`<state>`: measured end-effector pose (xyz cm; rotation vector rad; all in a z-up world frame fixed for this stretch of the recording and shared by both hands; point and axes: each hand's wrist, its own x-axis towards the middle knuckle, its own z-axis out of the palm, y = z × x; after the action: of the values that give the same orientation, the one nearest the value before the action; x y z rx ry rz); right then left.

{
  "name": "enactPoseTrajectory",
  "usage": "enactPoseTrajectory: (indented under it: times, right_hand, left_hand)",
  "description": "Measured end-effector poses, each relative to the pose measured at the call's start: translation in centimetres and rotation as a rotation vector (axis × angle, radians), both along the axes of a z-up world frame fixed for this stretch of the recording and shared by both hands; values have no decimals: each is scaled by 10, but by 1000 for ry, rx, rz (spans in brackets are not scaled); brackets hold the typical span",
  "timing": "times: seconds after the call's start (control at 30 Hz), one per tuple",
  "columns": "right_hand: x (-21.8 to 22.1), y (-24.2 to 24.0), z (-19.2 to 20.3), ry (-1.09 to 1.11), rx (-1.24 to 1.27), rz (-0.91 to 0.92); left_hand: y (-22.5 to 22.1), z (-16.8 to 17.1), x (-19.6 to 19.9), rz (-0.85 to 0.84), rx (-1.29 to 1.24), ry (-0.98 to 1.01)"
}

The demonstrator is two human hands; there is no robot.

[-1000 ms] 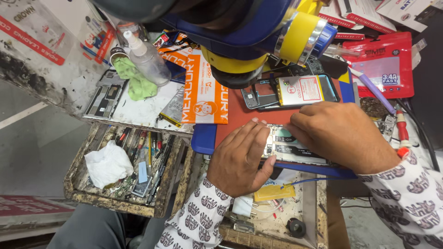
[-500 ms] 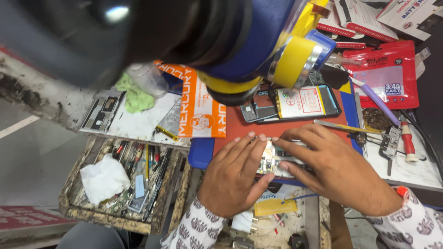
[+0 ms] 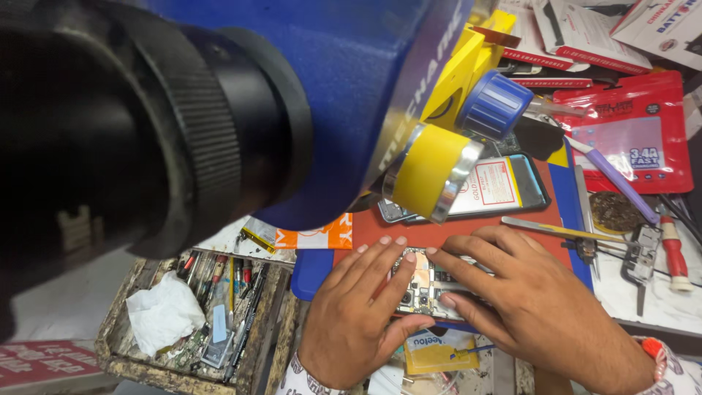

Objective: The person is repairing a smartphone by installing a new battery. They place the battery into the phone's chassis, connect the ribbon cable to the motherboard, and press the components down to secure them. The person then lifts the phone to inspect the internal connections.

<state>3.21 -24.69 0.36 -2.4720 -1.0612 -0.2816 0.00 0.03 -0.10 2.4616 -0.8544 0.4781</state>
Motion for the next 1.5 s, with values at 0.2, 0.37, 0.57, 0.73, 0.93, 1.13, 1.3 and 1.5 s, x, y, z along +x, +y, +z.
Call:
enactPoseTrajectory:
  times: [0.2, 0.37, 0.57, 0.73, 0.93, 1.13, 1.3, 1.5]
  right_hand:
    - [2, -2, 0, 17, -33, 14]
    - [2, 3, 6, -5, 23, -17]
    - [2, -5, 8, 194, 147, -67]
    - [0, -11, -5, 179, 179, -106]
    - [1, -10, -4, 123, 152, -60]
    - [1, -8, -5, 112, 82, -62]
    - [0, -11, -9, 322, -340, -254]
    - [1, -8, -4, 38, -11, -59]
  left_hand:
    - [0, -2, 0, 1, 4, 32]
    - [0, -2, 0, 7, 1, 13]
    - [0, -5, 1, 0, -3, 14]
    - [1, -9, 3, -14, 10, 66]
    - [1, -11, 2, 20, 12, 15]
    - [3, -11, -1, 1, -111, 31]
    - [4, -10, -1, -28, -128, 99]
    - [4, -8, -3, -17, -72, -20]
